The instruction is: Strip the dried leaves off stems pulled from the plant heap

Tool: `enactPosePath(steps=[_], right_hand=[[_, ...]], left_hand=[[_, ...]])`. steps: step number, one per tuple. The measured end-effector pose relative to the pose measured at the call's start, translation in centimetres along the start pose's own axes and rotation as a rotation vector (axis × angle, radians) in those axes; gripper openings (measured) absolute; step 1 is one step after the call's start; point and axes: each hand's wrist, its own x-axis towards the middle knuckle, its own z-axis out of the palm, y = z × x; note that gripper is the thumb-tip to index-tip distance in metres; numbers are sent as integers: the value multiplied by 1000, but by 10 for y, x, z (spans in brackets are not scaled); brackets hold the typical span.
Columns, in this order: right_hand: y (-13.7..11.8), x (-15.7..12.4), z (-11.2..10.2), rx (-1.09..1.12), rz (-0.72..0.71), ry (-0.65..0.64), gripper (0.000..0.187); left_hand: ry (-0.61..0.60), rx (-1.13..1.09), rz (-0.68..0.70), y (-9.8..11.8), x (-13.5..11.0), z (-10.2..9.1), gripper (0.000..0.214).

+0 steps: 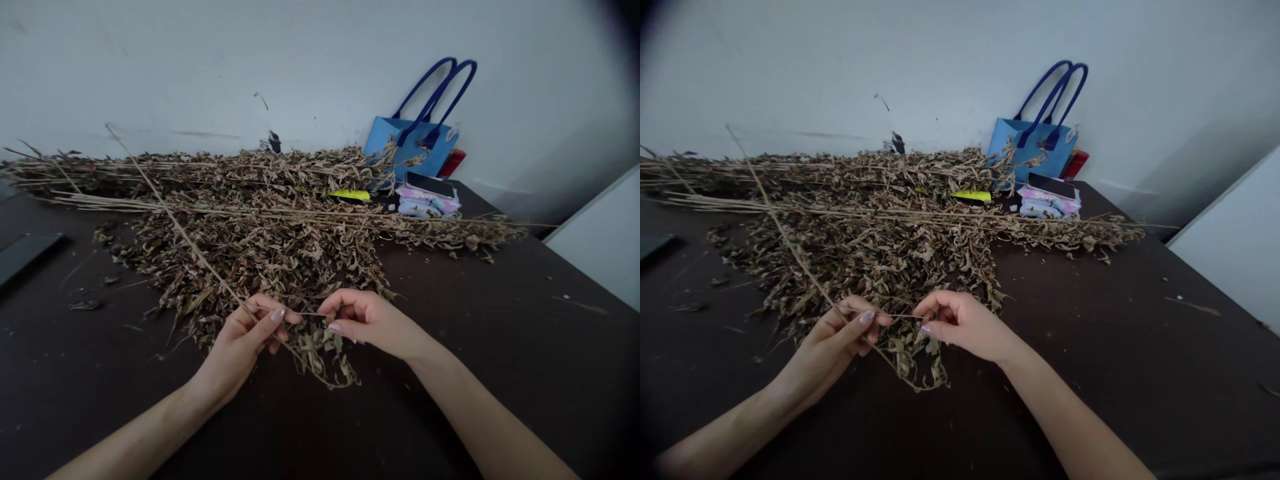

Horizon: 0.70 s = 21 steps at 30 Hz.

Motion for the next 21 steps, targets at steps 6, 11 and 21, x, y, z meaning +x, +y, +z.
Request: enactPosePath(steps=[6,11,21], right_hand=[[-3,-1,-5,-32,0,0,19],[-4,-1,-7,-40,-11,-7,18],[-9,-4,-4,-227,-69,100,17]], left_hand=[[16,1,-4,0,1,1,9],[26,-13,-10,0,1,0,10],[51,-20,-24,1,3,0,11]])
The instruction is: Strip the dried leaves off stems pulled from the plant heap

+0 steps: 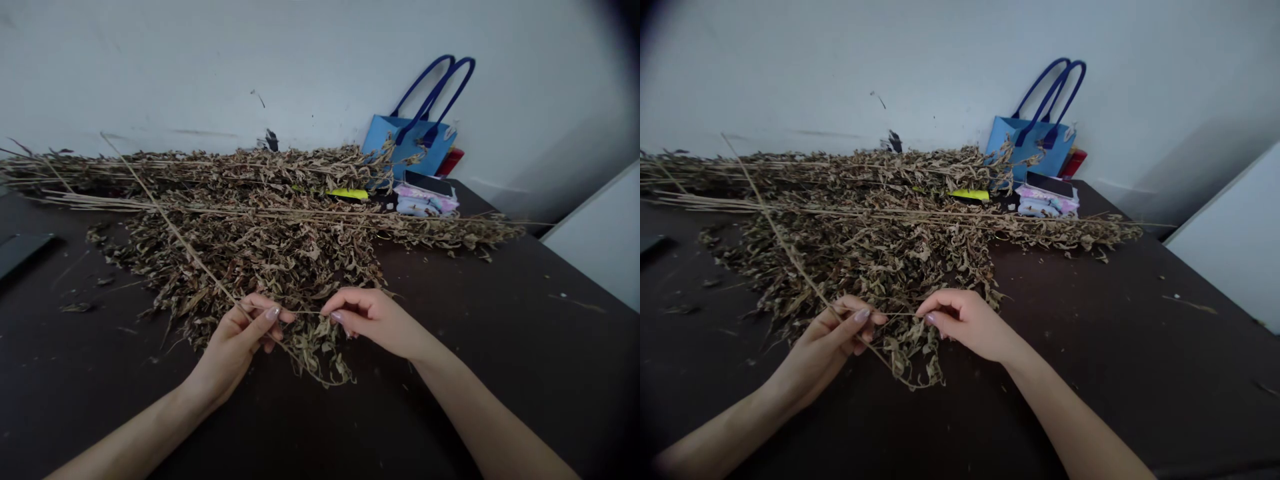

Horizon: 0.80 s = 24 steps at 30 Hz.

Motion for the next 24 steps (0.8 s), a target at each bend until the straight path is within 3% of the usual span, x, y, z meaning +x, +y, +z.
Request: enactPosePath(steps=[6,12,15,19,24], right_hand=[[-6,-2,2,-149,-54,88,16],[0,0,2,-78,-18,-37,19],[2,0,2,-74,-8,-30,19],[-1,0,6,-178,-66,52,13],[1,0,17,-403,-164,245,14]], left_hand=[[1,9,-1,1,0,1,10],[22,15,6,2,-1,1,10],[23,39,15,1,-1,1,9],[16,78,34,0,-2,2,9],[-13,125,58,-2,-7,6,8]])
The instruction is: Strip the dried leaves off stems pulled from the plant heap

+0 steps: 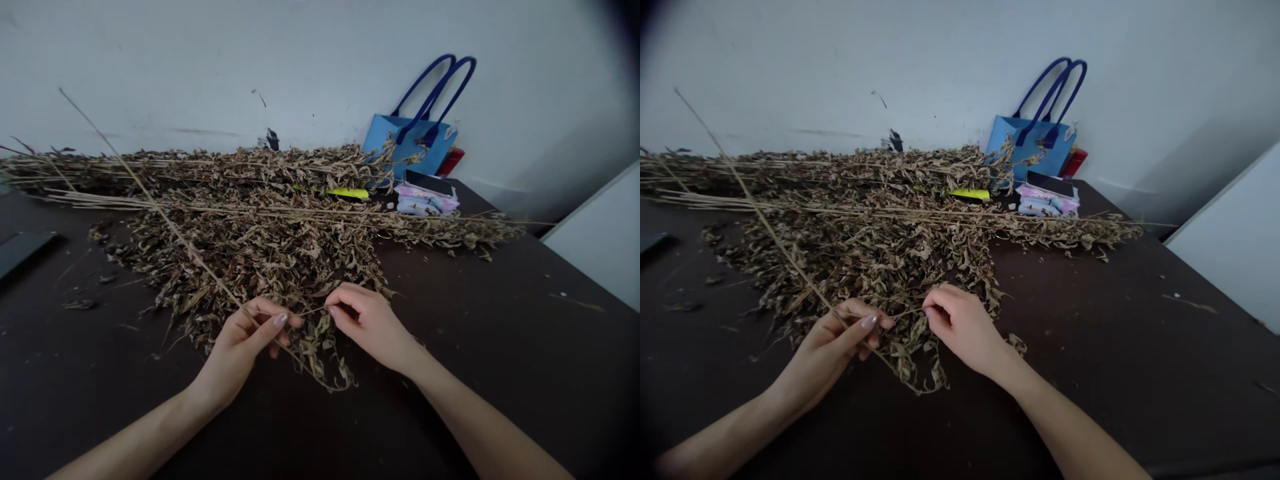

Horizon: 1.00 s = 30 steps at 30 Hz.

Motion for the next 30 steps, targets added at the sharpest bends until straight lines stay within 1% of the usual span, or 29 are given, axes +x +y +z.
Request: enactPosePath(steps=[3,6,10,12,14,17,20,24,26,30], right_hand=[[0,-1,8,-66,-10,99,13],[-1,-1,11,-44,8,156,12],[2,1,7,-27,66,211,12],[7,3,3,-102,75,259,12],[15,5,-1,-192,58,281,14],[22,6,-7,-263,32,259,19],[23,5,-11,-281,27,256,22],[16,4,-13,-194,-17,271,20],[11,3,-13,-109,-57,225,19],[4,2,-8,8,-108,79,17]], left_hand=[[-33,23,-5,-1,-2,1,8],[-41,33,-16,-2,-2,1,7],[-30,12,-28,-1,-1,0,8],[-20,-5,-29,0,-1,0,9],[-17,-22,-26,0,0,-1,9],[-26,-58,-25,2,1,-1,10],[-34,-98,-51,3,2,-2,10],[-56,-150,-73,3,3,-2,9],[-79,-161,-60,3,2,-2,9],[-133,-163,-37,2,1,-2,7]])
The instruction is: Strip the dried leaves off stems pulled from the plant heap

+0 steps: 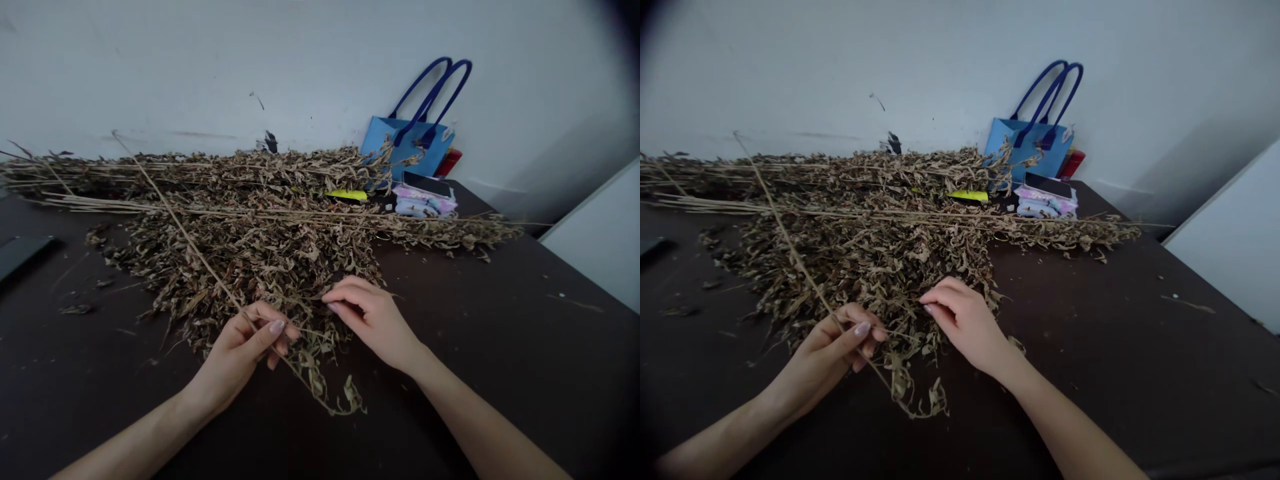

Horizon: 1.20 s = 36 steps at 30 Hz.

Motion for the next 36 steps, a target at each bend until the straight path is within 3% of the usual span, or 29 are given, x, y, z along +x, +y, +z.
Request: enactPosePath(steps=[4,9,18,27,31,36], right_hand=[[-2,-2,8,5,-72,-133,22],[1,-4,14,-226,-119,-240,20],[3,-3,11,-398,-138,-191,20],[4,-1,9,-382,-208,-122,18],[6,0,5,-271,-299,-161,19],[10,0,4,-290,-293,-154,19]], left_hand=[[-46,2,12,0,-1,0,9],[-72,-11,20,-3,0,-2,7],[-52,-7,8,-4,2,-1,8],[-86,-12,24,-5,2,-4,7],[-96,-23,28,-4,1,-4,7],[-63,8,37,-3,1,-5,8]])
